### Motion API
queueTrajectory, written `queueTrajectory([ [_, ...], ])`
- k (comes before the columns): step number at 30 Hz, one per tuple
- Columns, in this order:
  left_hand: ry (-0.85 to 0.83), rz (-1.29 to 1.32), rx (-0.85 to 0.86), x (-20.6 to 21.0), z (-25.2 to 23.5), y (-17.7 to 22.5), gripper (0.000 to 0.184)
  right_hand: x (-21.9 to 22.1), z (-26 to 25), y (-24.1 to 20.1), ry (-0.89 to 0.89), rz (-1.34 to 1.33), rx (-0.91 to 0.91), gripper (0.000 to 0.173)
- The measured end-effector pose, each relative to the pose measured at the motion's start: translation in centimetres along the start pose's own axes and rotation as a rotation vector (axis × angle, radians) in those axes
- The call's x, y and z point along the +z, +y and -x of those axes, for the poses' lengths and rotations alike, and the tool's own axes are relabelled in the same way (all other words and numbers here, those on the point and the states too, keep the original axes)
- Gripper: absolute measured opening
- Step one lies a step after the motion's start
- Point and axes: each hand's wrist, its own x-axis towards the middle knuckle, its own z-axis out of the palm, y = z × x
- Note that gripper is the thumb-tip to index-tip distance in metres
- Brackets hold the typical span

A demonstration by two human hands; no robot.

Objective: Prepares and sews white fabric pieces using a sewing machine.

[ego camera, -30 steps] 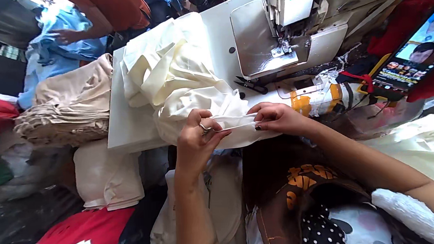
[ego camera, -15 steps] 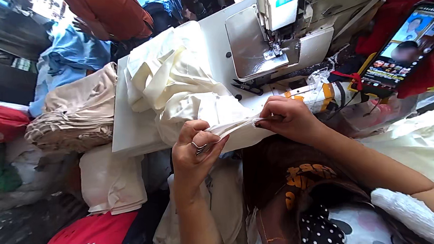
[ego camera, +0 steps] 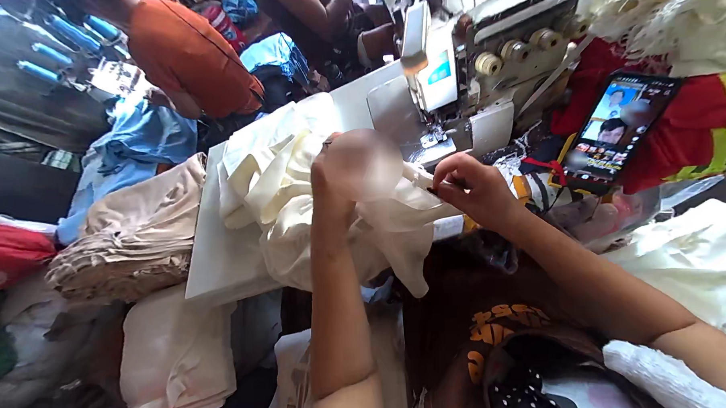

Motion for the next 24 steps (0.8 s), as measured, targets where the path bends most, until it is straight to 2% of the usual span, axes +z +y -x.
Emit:
queueTrajectory([
  [2,-0.008,0.107,-0.125,3.0,-2.6,-0.8,0.008,-1.1,0.0,0.5,0.004,0.161,-0.028,0.016],
  [4,-0.008,-0.082,-0.137,5.6,-4.0,-1.2,0.014,-2.0,0.5,1.3,0.005,0.371,0.016,0.029],
  [7,0.003,-0.269,-0.176,8.8,-3.9,-1.2,0.018,-3.0,1.5,2.3,-0.071,0.508,0.28,0.056],
  [9,0.034,-0.313,-0.2,10.0,-2.9,-1.3,0.012,-3.8,1.9,2.6,-0.137,0.426,0.468,0.072],
  [10,0.036,-0.321,-0.203,10.2,-2.2,-1.3,0.01,-4.0,2.4,3.0,-0.137,0.332,0.505,0.07],
  [11,0.025,-0.316,-0.205,10.2,-1.5,-1.2,0.012,-4.1,3.0,3.5,-0.121,0.208,0.521,0.06],
  [13,0.036,-0.317,-0.216,10.4,-1.5,-1.4,0.018,-4.0,3.9,4.1,-0.089,-0.059,0.55,0.03],
  [14,0.053,-0.322,-0.23,10.7,-2.1,-1.7,0.021,-3.8,4.1,4.0,-0.078,-0.193,0.569,0.021],
  [16,0.048,-0.323,-0.256,11.1,-3.5,-2.0,0.022,-3.4,3.9,3.7,-0.027,-0.349,0.614,0.015],
  [20,-0.003,-0.393,-0.349,11.9,-6.5,-1.9,0.019,-3.1,2.4,3.5,0.111,-0.359,0.666,0.009],
  [24,0.02,-0.381,-0.283,12.5,-8.0,-3.3,0.022,-2.3,1.7,4.0,0.174,-0.371,0.636,0.007],
])
